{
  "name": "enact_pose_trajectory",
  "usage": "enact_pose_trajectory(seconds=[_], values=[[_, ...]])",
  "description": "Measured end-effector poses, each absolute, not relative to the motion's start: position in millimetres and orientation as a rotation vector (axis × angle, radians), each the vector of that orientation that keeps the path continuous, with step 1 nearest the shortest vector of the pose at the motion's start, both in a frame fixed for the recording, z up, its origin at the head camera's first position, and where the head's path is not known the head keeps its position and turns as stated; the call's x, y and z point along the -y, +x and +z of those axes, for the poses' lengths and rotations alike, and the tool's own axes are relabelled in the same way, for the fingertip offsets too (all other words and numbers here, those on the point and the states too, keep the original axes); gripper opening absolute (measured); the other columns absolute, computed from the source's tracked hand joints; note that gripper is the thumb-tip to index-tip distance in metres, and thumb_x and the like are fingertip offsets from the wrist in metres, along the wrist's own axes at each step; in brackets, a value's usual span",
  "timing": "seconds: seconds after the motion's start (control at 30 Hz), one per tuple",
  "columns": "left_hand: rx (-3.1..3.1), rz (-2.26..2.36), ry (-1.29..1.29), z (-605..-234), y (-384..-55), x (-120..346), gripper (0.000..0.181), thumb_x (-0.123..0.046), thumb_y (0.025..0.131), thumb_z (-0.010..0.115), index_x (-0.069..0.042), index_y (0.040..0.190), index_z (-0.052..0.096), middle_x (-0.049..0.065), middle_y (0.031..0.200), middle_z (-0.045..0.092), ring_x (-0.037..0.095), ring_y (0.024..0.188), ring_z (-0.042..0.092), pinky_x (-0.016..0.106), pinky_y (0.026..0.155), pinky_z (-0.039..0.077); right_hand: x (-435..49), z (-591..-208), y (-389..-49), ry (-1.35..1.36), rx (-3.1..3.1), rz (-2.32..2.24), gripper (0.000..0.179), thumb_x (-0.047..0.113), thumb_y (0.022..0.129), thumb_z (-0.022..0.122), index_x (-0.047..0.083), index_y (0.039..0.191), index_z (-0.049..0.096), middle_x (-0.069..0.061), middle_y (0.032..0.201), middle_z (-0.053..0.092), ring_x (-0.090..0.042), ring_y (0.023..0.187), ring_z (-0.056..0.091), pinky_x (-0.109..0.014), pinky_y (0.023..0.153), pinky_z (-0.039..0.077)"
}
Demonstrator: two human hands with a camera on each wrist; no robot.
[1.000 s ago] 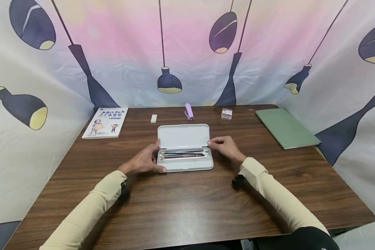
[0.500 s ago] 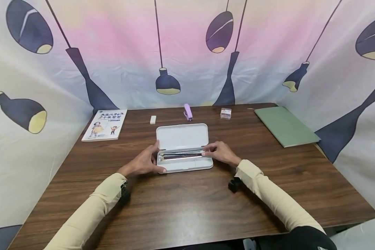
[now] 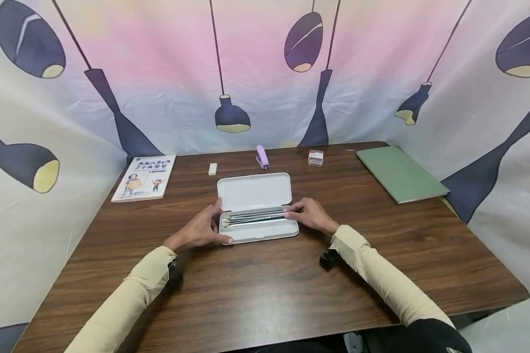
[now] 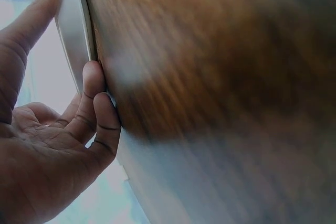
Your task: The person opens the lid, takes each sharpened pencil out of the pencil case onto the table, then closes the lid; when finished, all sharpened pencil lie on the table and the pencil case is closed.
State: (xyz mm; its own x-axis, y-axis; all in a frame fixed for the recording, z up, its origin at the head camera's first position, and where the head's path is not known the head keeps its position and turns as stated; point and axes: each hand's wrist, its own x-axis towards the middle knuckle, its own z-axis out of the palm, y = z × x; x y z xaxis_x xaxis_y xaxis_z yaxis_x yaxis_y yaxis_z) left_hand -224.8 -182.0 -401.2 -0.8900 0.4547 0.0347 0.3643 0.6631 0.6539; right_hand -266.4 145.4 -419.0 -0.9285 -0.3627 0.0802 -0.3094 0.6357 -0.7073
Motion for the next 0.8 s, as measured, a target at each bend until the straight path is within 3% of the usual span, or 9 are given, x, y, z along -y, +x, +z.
enact_pose_trajectory(seconds=[0.37, 0.8], values=[[-2.743, 1.027, 0.653, -401, -224, 182, 0.120, -0.038, 0.061, 0.083, -0.002, 0.145, 0.005, 0.013, 0.112, 0.043, 0.014, 0.068, 0.050, 0.025, 0.057, 0.043, -143, -423, -265, -0.472, -2.912, -1.219, 0.019, 0.029, 0.080, 0.071, 0.011, 0.087, 0.074, -0.004, 0.093, 0.066, -0.020, 0.093, 0.057, -0.036, 0.082, 0.042], [-2.709, 1.097, 0.664, -403, -222, 182, 0.120, -0.033, 0.061, 0.084, 0.002, 0.144, 0.004, 0.015, 0.111, 0.044, 0.015, 0.066, 0.049, 0.026, 0.054, 0.043, -166, -422, -265, -0.305, -2.817, -1.477, 0.018, 0.025, 0.080, 0.070, 0.009, 0.087, 0.073, -0.006, 0.094, 0.066, -0.022, 0.096, 0.056, -0.036, 0.087, 0.040]])
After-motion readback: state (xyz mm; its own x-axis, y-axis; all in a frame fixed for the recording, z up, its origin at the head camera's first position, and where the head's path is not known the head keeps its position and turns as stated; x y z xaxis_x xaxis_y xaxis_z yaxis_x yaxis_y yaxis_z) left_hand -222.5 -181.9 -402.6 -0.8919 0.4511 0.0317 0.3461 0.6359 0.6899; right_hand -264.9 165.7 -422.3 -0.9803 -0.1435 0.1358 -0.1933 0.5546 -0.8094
